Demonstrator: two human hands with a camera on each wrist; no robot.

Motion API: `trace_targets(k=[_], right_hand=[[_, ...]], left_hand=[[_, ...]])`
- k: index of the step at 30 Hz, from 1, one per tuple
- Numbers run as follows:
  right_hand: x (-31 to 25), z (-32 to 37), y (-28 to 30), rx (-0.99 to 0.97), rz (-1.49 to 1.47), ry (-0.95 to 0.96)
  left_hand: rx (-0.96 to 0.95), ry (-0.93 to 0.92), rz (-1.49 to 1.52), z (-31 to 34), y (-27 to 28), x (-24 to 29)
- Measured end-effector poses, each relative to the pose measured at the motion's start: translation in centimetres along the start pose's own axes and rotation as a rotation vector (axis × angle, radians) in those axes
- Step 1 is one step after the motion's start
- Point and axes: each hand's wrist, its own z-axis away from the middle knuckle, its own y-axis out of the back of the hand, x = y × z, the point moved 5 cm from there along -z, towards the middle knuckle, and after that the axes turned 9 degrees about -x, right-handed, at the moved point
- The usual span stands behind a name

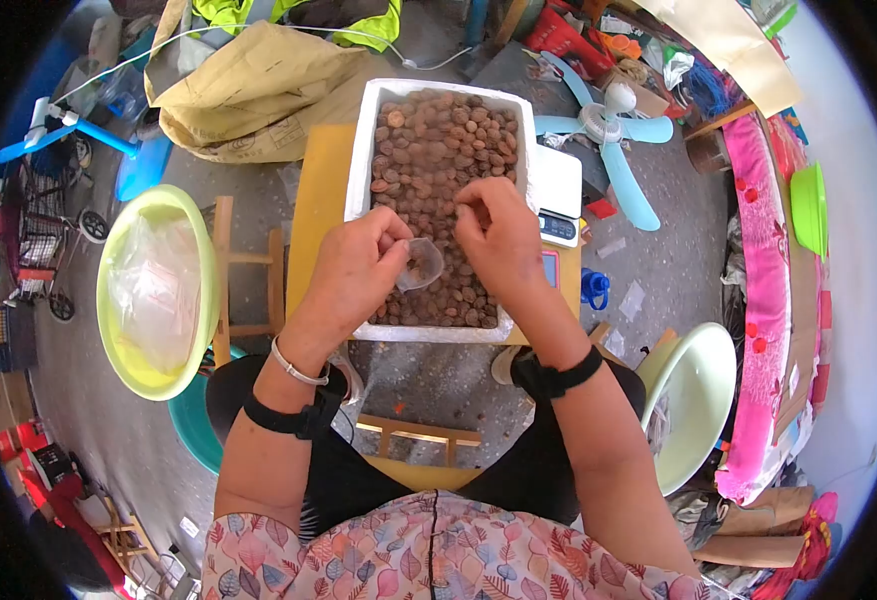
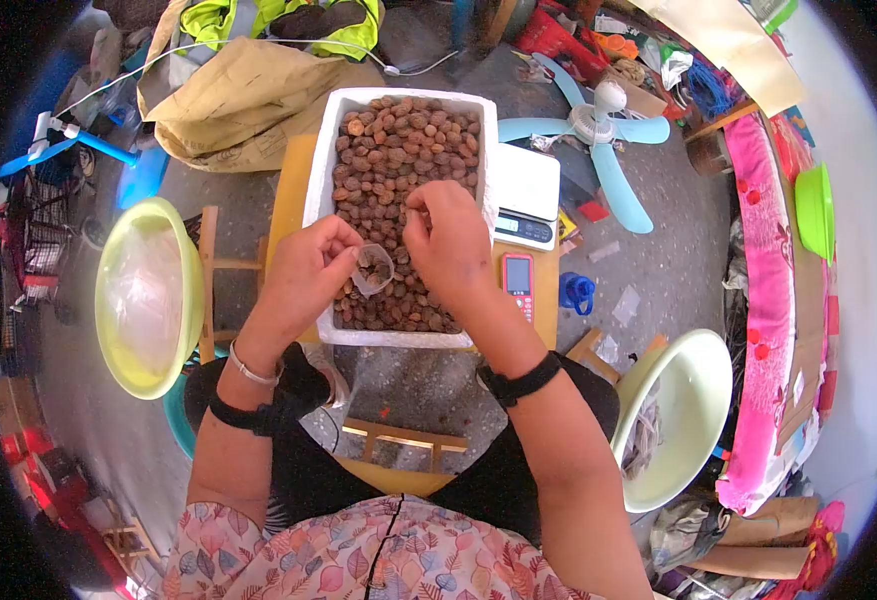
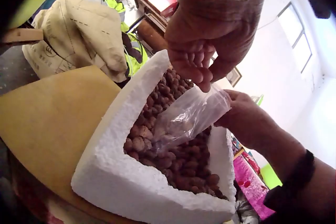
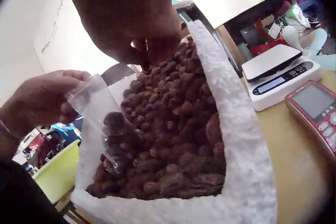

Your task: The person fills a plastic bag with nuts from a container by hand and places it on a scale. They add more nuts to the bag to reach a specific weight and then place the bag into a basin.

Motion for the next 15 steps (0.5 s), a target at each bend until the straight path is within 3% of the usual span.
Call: trace_targets(k=[1,4,7,13,15], right_hand=[[-1.2,0.4,0.5,0.012,-0.105,-0.011],[-4.3,2.2,0.9,0.041,-0.092,0.282],[-5.1,2.6,0.1,-0.115,0.016,0.299],[-1.2,0.6,4.8,0.139,0.128,0.045],[-0.4,0.4,5.1,0.141,0.129,-0.012]], left_hand=[[0.006,-0.005,-0.007,0.0,0.0,-0.1],[0.018,-0.019,-0.015,-0.3,0.0,0.0],[0.025,-0.029,-0.012,-0.3,-0.1,0.0],[0.051,-0.033,-0.067,-0.2,0.0,0.1],[0.050,-0.029,-0.067,-0.2,0.0,0.2]])
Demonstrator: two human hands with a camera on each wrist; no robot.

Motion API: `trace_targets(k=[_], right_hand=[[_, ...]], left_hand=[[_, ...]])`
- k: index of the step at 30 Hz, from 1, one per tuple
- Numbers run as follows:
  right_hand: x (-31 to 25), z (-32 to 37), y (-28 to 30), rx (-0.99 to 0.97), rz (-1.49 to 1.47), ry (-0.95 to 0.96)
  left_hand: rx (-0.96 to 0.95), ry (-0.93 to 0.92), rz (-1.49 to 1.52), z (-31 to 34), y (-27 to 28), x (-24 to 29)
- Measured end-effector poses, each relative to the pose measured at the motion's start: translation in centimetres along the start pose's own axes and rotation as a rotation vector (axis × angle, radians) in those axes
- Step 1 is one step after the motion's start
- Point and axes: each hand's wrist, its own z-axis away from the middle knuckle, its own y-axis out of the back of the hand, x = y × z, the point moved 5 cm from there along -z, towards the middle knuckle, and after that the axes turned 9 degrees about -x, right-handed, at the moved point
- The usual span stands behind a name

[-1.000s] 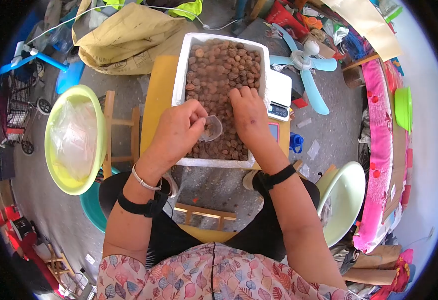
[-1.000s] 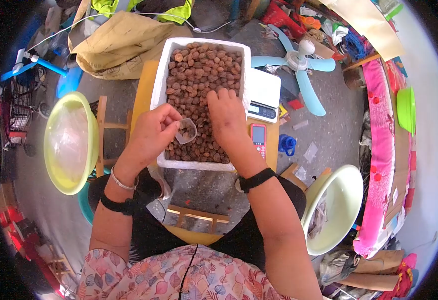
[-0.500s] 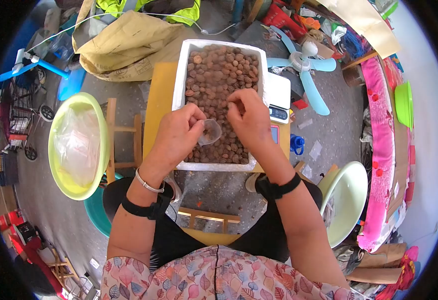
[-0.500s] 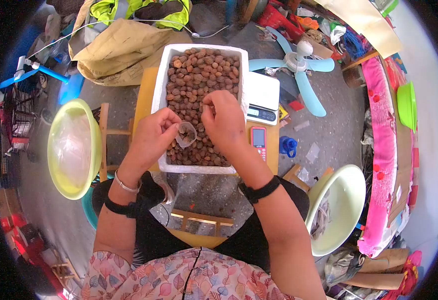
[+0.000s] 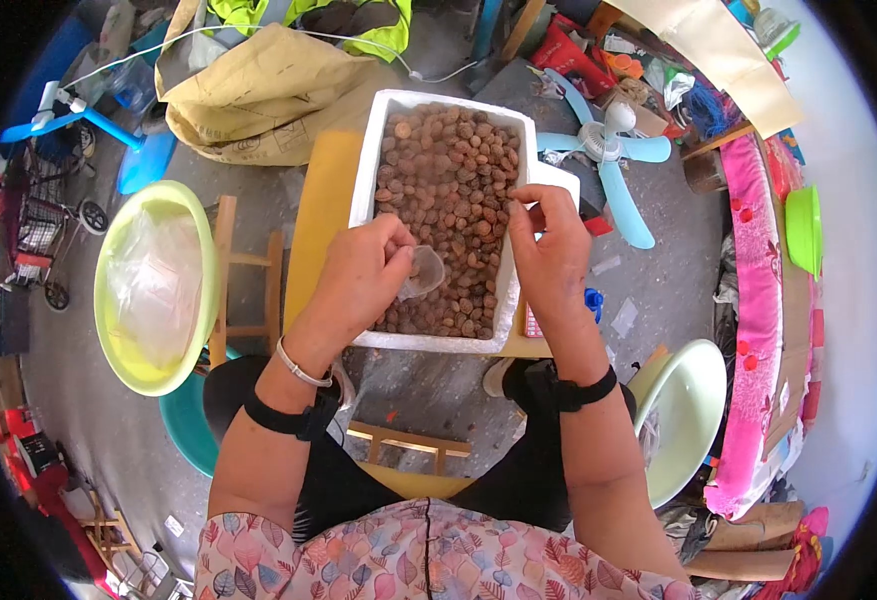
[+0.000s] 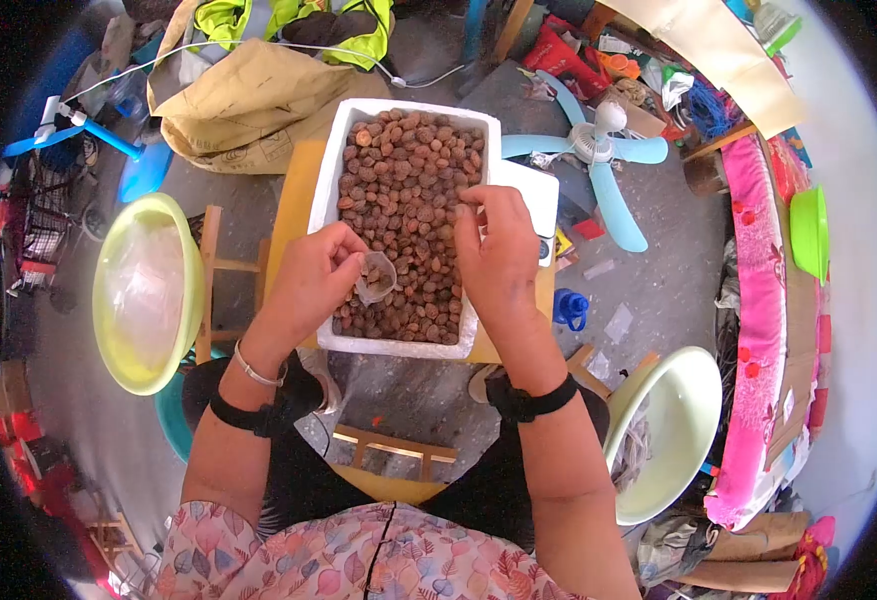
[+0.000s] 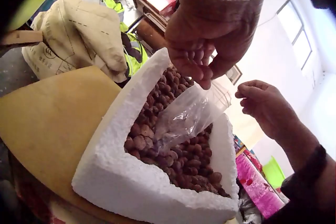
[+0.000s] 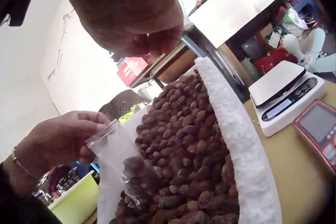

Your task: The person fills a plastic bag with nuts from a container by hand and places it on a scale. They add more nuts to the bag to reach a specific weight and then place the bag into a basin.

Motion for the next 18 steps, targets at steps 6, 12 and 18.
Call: trace_targets(k=[6,12,18], right_hand=[[1.0,-0.3,-3.8,-0.110,0.142,0.098],[1.2,-0.5,-7.4,-0.281,0.511,0.175],[1.2,-0.8,-8.0,-0.325,0.577,0.160]], left_hand=[[0.017,0.043,0.002,0.1,0.5,-0.1],[0.044,-0.018,-0.027,0.3,0.9,0.6],[0.037,-0.025,-0.033,0.2,0.9,0.4]])
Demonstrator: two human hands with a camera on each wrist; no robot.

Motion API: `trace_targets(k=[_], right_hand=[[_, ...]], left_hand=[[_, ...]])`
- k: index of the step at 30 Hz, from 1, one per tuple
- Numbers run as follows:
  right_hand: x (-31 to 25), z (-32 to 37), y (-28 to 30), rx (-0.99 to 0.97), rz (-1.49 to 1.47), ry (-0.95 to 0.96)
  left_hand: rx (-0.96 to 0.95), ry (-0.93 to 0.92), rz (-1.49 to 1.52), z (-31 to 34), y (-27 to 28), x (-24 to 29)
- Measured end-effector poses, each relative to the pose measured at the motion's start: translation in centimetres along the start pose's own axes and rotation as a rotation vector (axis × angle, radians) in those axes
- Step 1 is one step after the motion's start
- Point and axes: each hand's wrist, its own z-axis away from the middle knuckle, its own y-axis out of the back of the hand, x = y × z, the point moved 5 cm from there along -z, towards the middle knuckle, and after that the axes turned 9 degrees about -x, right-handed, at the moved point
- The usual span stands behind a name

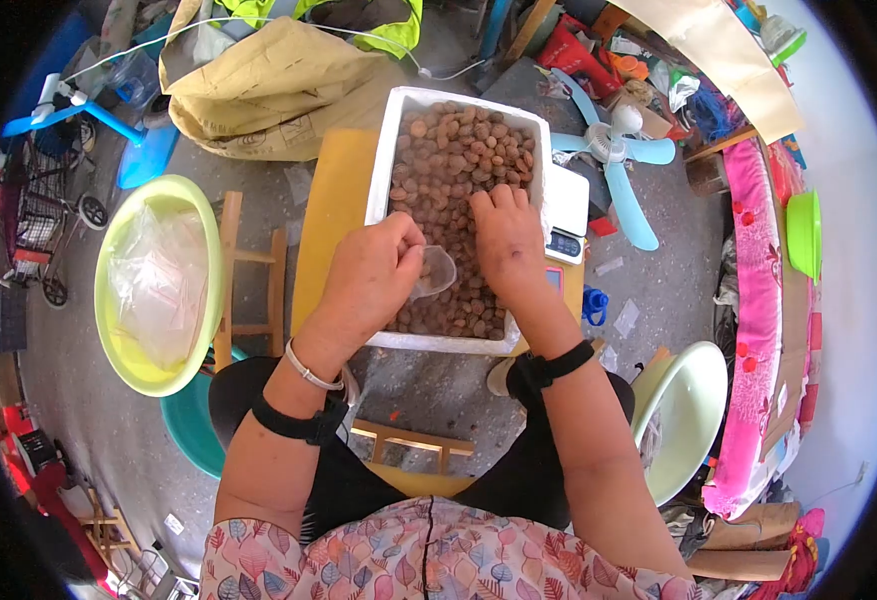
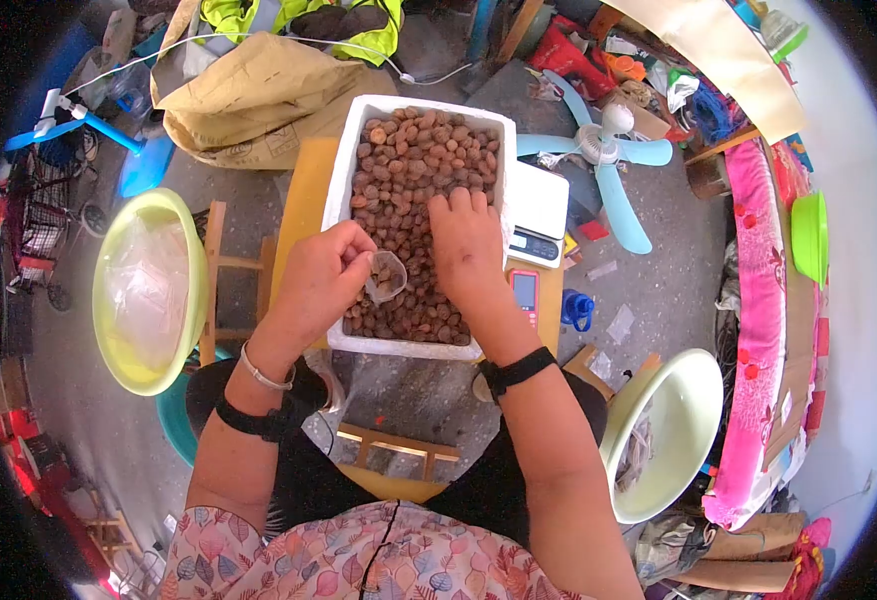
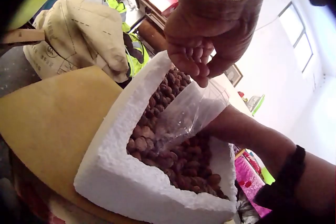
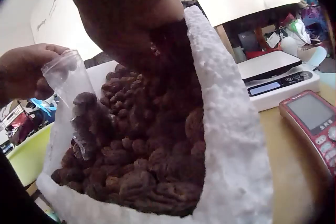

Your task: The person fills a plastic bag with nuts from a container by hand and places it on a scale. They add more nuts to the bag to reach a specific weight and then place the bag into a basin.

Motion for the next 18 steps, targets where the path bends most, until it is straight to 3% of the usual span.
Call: trace_targets(k=[7,10,13,18], right_hand=[[0.6,-0.1,-0.2,-0.034,-0.078,0.017],[1.3,0.0,0.5,0.080,-0.291,-0.065],[1.5,0.7,1.9,0.069,-0.754,-0.229],[-1.5,3.0,5.5,0.096,-1.007,-0.231]], left_hand=[[-0.010,0.006,-0.011,-0.2,-0.5,-0.7],[-0.020,0.027,0.017,-0.3,-0.3,-0.7],[-0.026,0.048,0.026,-0.4,-0.4,-0.7],[-0.030,0.046,0.041,-0.6,-0.6,-0.9]])
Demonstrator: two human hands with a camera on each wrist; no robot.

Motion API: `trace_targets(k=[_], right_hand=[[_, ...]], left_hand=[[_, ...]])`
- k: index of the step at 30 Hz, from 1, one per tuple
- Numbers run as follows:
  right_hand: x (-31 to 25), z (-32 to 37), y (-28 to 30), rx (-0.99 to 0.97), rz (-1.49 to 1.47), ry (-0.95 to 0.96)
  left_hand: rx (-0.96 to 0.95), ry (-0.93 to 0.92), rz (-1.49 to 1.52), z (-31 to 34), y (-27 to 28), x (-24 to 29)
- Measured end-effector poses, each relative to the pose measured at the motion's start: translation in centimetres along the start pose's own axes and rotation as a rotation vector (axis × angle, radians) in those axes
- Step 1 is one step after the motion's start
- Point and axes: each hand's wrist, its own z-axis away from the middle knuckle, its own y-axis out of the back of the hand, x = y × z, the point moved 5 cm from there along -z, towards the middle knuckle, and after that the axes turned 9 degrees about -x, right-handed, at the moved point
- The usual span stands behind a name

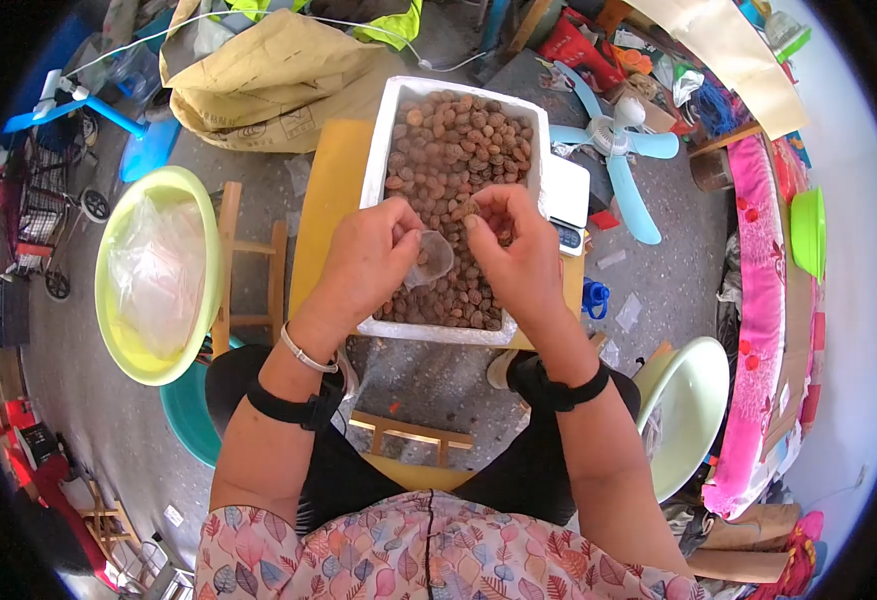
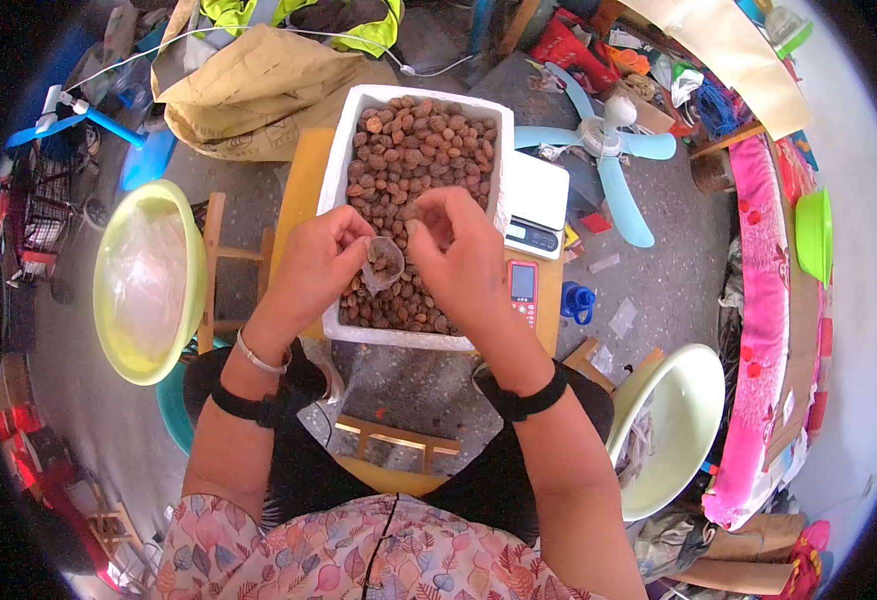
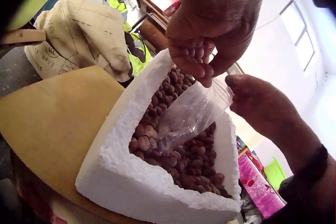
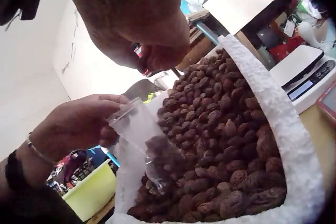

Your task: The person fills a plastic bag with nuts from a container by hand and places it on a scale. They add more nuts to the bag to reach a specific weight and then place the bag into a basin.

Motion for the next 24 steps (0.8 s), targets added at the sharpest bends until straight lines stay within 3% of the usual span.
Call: trace_targets(k=[4,5,8,12,16,19,22,24], right_hand=[[-0.2,1.4,-1.4,-0.093,0.090,0.209],[-0.2,1.3,-1.7,-0.155,0.239,0.231],[1.2,0.9,-0.1,0.003,0.269,0.178],[2.3,-0.3,3.2,0.069,0.182,0.045],[2.5,-0.4,4.1,0.023,0.206,-0.065],[1.3,0.2,1.3,-0.186,0.137,-0.135],[1.2,1.3,-2.3,-0.226,0.316,0.110],[1.5,1.6,-3.2,-0.209,0.362,0.071]], left_hand=[[-0.008,-0.004,-0.029,-0.1,0.0,0.3],[-0.008,-0.004,-0.020,-0.1,-0.1,0.3],[-0.008,-0.018,0.004,-0.2,-0.2,0.0],[-0.003,-0.023,-0.019,-0.2,0.0,0.1],[0.029,-0.001,0.062,-0.5,-0.1,-0.7],[0.045,0.022,0.091,-0.6,0.1,-0.8],[0.050,0.061,0.104,-0.7,-0.1,-0.8],[0.037,0.107,0.148,-0.6,-0.2,-0.6]])
